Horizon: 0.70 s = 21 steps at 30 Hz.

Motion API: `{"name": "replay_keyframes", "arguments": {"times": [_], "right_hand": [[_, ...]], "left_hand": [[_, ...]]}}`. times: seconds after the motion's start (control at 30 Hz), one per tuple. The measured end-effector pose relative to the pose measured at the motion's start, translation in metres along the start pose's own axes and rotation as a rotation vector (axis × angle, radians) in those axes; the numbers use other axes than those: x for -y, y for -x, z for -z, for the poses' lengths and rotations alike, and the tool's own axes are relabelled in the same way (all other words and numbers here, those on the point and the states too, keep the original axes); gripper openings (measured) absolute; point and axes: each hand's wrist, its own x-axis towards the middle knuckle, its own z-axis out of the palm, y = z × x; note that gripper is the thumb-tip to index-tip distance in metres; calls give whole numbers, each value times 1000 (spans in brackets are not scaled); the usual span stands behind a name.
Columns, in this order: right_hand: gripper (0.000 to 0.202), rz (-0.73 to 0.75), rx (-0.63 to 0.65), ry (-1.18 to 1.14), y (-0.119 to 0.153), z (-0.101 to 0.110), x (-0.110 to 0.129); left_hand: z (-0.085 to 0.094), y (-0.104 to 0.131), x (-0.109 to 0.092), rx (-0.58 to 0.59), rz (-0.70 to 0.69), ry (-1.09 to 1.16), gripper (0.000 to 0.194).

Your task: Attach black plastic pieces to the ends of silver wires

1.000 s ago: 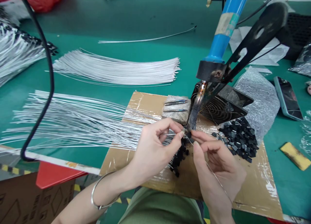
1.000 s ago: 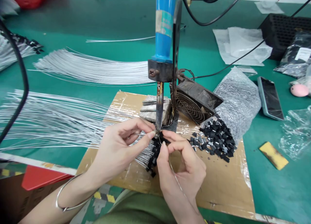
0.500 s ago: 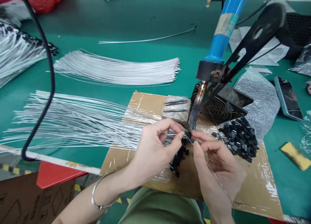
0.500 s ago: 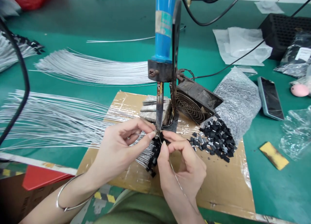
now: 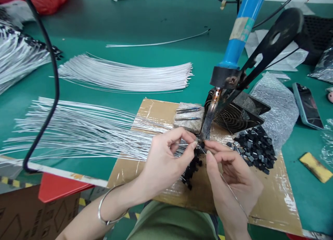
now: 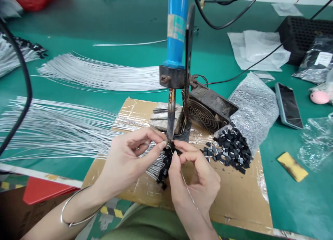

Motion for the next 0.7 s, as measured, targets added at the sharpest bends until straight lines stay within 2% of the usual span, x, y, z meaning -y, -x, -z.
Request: {"name": "replay_keyframes", "arguments": {"times": [0.23,0.4,0.7], "right_hand": [[16,1,12,-6,0,1,-2],[16,55,-20,48,1,-1,-2],[16,112,-3,69,0,0,-3]], "left_hand": [[-1,-1,1,5,-9,10,11],[-1,-1,2,1,-16,-29,12],[-1,0,2,8,-20,-28,12]]}}
